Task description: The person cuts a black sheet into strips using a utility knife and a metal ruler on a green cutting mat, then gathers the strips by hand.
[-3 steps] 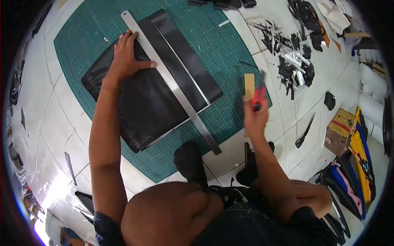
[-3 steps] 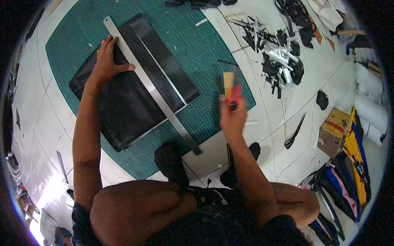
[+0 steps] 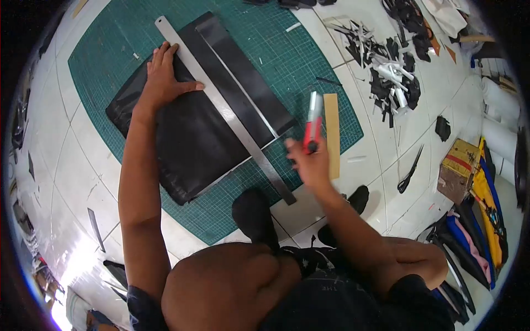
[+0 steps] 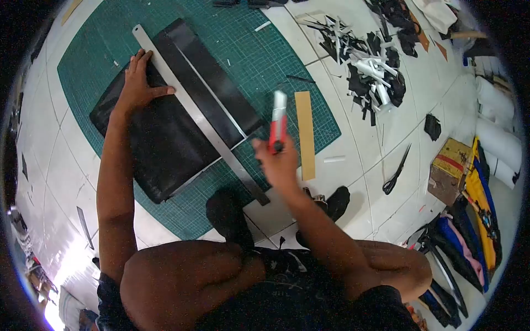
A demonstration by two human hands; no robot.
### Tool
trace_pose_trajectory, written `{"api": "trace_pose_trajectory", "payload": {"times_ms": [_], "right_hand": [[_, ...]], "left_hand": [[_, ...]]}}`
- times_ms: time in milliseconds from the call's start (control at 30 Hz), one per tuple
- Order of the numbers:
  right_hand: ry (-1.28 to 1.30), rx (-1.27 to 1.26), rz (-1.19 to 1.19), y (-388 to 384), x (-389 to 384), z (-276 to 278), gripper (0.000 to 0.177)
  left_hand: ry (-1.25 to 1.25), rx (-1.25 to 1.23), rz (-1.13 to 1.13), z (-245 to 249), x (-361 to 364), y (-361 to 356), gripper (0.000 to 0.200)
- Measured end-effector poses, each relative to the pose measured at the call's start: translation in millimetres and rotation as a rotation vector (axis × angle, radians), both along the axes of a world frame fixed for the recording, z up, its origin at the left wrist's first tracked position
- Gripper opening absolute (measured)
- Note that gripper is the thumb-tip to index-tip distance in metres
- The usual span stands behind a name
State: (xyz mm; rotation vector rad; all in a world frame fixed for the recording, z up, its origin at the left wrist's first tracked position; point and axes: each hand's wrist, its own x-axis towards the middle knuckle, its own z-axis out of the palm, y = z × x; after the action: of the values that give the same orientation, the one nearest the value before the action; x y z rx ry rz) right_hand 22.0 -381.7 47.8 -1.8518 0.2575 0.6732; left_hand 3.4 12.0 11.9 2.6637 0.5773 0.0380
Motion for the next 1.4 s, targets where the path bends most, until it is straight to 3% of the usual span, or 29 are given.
{"api": "trace_pose_trajectory", "payload": {"times_ms": [133,433,1033,1400], "right_hand": [[0.212,0.162,-0.125,27.3,-25.6,-14.2,0.043],[0.055,0.137,-0.221,40.2,-26.7,-22.9,0.036],[0.122,0.152,-0.363,46.3,-26.2,-27.7,0.038],[0.222,0.08,-0.227,28.0,-15.3,-6.2,0.038]], "left_hand": [[0.007,-0.032,-0.005,-10.8,-1.0,-11.4,0.125],[0.023,-0.058,-0.012,-7.1,1.7,-11.4,0.125],[0.032,-0.02,-0.029,-9.4,1.1,-10.1,0.127],[0.111,0.04,-0.011,-0.2,6.0,-13.6,0.129]]}}
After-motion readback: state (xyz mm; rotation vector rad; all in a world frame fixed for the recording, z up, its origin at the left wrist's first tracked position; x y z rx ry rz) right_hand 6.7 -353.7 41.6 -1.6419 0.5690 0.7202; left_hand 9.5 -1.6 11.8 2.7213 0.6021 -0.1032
